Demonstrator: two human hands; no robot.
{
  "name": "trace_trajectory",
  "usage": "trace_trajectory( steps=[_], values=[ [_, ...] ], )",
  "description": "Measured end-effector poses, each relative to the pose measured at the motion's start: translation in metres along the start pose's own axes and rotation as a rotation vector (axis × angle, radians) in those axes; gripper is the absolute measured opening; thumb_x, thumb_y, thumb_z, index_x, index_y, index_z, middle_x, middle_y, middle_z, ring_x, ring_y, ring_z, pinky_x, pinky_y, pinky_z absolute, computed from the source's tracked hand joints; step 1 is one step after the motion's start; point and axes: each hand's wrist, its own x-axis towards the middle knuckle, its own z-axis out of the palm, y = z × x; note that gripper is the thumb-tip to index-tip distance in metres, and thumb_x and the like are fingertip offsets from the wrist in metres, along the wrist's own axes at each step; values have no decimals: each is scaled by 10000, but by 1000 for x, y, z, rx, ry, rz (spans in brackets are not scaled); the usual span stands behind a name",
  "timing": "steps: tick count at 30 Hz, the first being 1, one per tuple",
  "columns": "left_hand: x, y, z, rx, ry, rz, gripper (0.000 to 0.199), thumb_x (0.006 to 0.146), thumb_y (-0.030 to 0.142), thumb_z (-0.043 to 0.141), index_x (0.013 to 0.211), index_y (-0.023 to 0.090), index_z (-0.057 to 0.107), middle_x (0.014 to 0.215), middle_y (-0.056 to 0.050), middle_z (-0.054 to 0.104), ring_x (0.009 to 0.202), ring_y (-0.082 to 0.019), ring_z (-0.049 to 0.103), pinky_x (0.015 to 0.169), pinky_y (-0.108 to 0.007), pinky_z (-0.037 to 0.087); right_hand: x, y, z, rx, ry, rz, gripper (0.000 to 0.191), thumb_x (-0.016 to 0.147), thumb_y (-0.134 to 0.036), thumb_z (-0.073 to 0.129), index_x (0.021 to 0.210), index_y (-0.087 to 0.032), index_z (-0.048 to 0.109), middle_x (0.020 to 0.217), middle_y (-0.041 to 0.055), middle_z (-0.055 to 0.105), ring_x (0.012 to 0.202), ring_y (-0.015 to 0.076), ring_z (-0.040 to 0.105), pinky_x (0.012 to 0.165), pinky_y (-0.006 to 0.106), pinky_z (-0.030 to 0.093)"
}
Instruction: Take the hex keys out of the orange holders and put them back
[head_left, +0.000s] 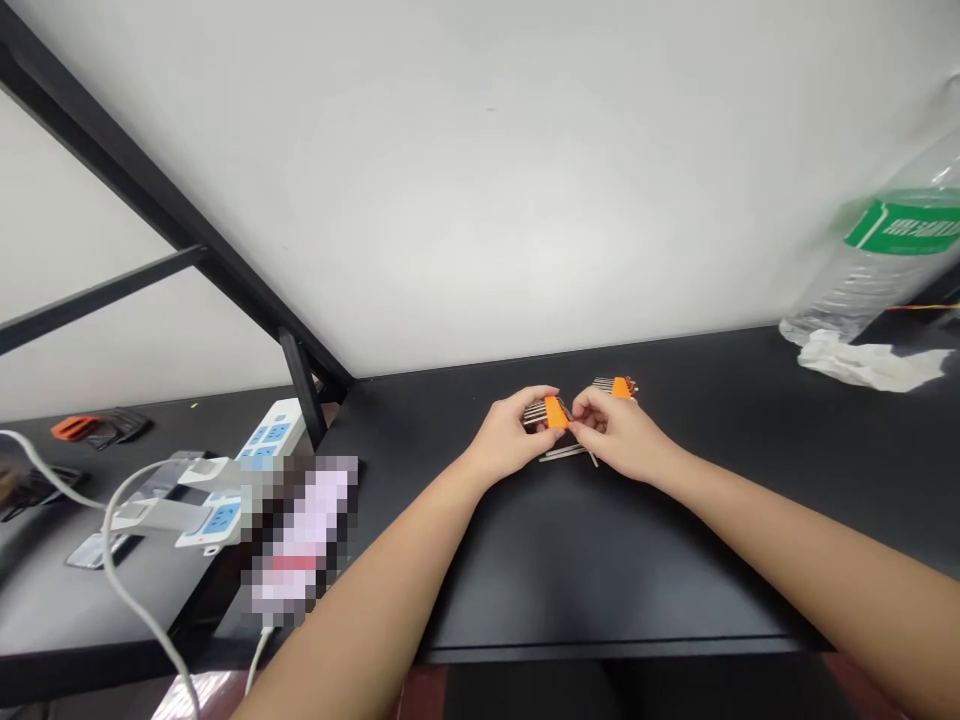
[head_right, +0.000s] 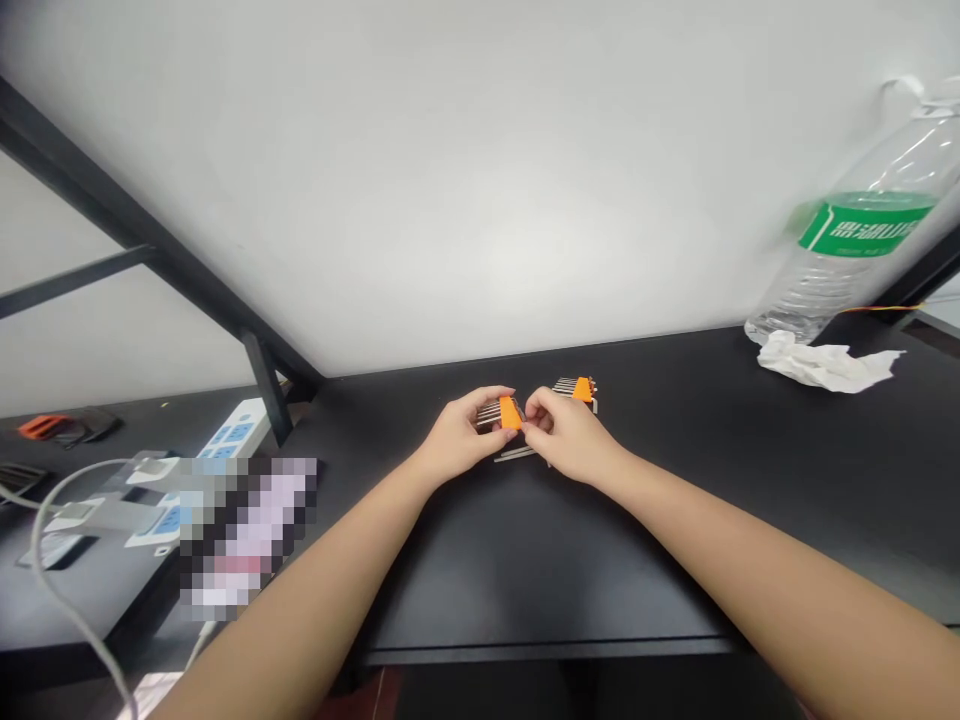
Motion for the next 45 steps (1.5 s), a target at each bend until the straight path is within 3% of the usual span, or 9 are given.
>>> trace_trajectory(
  steps=[6,13,19,22,24,27,32,39,45],
  values=[
    [-1,0,2,70,-9,41,523,784,242,736,1298,195,648,1111,-44,745,959,-194,729,913,-314,606,8,4,5,131,81,38,166,753,-229,575,913,-224,530,795,-18,583,684,151,554,614,266,437],
    [0,0,-3,83,-10,-10,502,768,223,718,1267,205,665,969,-25,738,775,-153,695,752,-280,603,10,11,-13,-377,152,-20,62,749,-183,541,762,-221,494,687,-25,583,658,162,538,647,287,389],
    [5,-8,-8,-133,24,-88,522,744,194,763,1250,170,637,1075,-91,739,878,-177,724,838,-316,595,2,13,-28,-656,-53,-2,64,803,-181,562,781,-213,510,739,0,621,644,159,543,619,292,354],
    [7,-10,-7,-219,18,-99,542,727,190,787,1243,154,624,1108,-116,740,945,-202,735,900,-356,591,-1,10,-29,-729,-46,-8,68,872,-276,576,848,-213,579,883,37,659,706,174,575,632,300,372],
    [8,-10,-7,-256,11,-97,546,722,192,795,1238,150,620,1122,-122,741,977,-214,735,929,-377,585,-3,8,-27,-738,-37,-40,189,906,-378,593,999,-219,631,1074,74,656,789,192,606,662,309,406],
    [8,-8,-6,-291,12,-105,547,723,182,796,1239,151,615,1146,-128,739,1012,-223,733,958,-387,577,-7,6,-21,-724,-100,-91,275,915,-433,612,1081,-217,646,1150,89,623,830,197,614,685,316,440],
    [6,-4,-6,-279,22,-100,532,731,163,784,1235,142,612,1120,-121,735,1001,-221,731,933,-365,584,-13,3,-12,-679,-166,-172,95,905,-237,570,964,-212,639,1020,58,626,841,182,601,700,304,446],
    [1,5,3,-298,-15,-78,490,748,163,766,1216,163,620,1081,-91,713,927,-189,720,842,-313,596,0,1,-7,-215,40,-79,96,915,-308,577,925,-213,584,801,6,630,698,162,588,664,304,462],
    [0,4,4,-191,-37,-60,513,734,133,738,1234,183,638,1050,-62,703,885,-170,694,815,-293,583,9,8,-2,90,87,-77,111,869,-291,591,936,-204,605,884,17,652,759,161,615,690,295,492]
  ],
)
